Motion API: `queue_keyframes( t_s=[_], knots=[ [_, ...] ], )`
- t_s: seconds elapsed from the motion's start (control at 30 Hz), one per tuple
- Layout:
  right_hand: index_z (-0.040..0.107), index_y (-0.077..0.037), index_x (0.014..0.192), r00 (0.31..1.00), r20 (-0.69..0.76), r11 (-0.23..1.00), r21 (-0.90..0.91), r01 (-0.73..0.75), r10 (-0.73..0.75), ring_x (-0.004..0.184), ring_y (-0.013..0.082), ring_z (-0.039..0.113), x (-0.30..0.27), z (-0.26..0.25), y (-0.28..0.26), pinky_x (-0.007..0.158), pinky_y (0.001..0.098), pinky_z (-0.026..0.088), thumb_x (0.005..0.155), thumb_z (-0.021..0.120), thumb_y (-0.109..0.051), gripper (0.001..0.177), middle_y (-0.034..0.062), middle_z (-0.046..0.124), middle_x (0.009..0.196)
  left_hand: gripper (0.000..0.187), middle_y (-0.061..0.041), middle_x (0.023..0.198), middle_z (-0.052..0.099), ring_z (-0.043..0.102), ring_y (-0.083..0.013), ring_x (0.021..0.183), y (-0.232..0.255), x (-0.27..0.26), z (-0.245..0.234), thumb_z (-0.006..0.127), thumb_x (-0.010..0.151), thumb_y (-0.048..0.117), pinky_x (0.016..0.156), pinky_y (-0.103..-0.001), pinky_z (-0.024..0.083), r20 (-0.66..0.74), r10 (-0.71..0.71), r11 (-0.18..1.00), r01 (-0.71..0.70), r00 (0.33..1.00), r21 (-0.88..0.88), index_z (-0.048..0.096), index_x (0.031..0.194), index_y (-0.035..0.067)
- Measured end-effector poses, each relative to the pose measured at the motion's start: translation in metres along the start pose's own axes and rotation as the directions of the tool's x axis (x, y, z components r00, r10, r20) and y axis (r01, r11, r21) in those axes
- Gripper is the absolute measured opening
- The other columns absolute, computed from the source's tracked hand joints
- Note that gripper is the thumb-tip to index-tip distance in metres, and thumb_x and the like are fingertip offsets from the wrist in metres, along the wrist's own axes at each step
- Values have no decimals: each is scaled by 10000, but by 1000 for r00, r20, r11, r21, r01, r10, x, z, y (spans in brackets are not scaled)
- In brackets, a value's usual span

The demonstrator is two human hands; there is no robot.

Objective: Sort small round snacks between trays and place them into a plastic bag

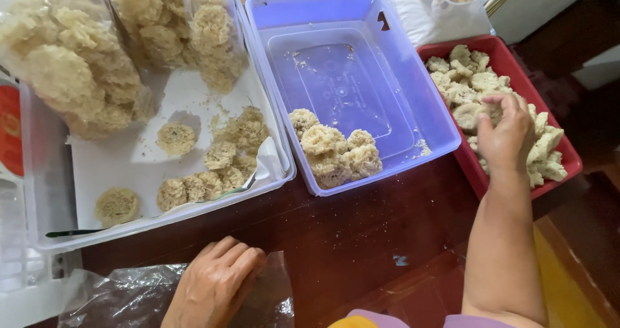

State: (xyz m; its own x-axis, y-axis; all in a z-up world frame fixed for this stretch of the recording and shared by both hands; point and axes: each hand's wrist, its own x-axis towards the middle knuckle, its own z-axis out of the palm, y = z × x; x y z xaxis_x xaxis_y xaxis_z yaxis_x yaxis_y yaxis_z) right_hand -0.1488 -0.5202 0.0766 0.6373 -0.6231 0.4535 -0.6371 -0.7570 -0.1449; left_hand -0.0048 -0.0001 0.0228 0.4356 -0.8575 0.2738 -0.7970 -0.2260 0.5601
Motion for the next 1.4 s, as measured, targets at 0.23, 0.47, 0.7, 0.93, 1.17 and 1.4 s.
queue_keyframes(
  t_s=[0.23, 0.47, 0.7, 0.93, 1.17, 1.4],
  knots=[
    [700, 69, 1111, 928, -255, 915, 229, 332, -273, 894, 293, 618, 5, -31, -67, 902, 394, 514, 878, 823, 144, 274, 186, 713, 1077, 115, -9, 834, 633, 585, -215, 782, 9, 3, -10, 625, 792, 191, 757, -362, 490, -52, 20, 999, -18, 998, 42, 579, 885, 140],
    [562, -16, 1197, 775, 200, 314, 949, -2, -600, 975, 228, 699, -4, -32, -236, 892, 298, 656, 973, 626, 60, 246, 166, 655, 1140, 138, -36, 846, 620, 564, -245, 780, 12, 3, -20, 610, 807, 153, 730, -380, 469, -38, 44, 998, -43, 998, 36, 579, 934, 112],
    [570, -15, 1082, 435, 366, 471, 868, 160, -823, 816, 159, 589, -45, -31, -351, 715, 265, 589, 860, 632, 46, 239, 87, 529, 1087, 115, -50, 806, 606, 550, -247, 747, 15, 1, -22, 610, 804, 152, 703, -381, 465, -65, 44, 998, -40, 997, 54, 567, 898, 102],
    [580, -108, 1060, 429, 428, 583, 735, 346, -795, 682, 145, 665, -50, -19, -351, 634, 326, 584, 858, 694, -48, 239, 49, 696, 904, 102, -43, 786, 604, 539, -220, 733, 16, 1, -22, 623, 798, 117, 706, -375, 464, -51, 21, 998, -18, 998, 55, 571, 884, 99],
    [671, -79, 1027, 450, 147, 460, 492, 739, -881, 787, 216, 603, -65, -20, -339, 742, 369, 464, 901, 660, -167, 154, 65, 618, 1035, 150, -53, 840, 614, 559, -260, 780, 10, 0, -17, 596, 787, 172, 729, -392, 465, -27, 58, 998, -57, 998, 27, 566, 919, 110],
    [689, -63, 1085, 723, 31, 609, 564, 557, -690, 943, 233, 660, -44, -37, -273, 759, 326, 572, 801, 780, 37, 314, 146, 669, 1250, 227, -17, 901, 650, 595, -221, 814, 6, 0, -9, 627, 771, 173, 778, -370, 492, -15, 51, 996, -50, 999, 73, 616, 993, 125]
  ],
)
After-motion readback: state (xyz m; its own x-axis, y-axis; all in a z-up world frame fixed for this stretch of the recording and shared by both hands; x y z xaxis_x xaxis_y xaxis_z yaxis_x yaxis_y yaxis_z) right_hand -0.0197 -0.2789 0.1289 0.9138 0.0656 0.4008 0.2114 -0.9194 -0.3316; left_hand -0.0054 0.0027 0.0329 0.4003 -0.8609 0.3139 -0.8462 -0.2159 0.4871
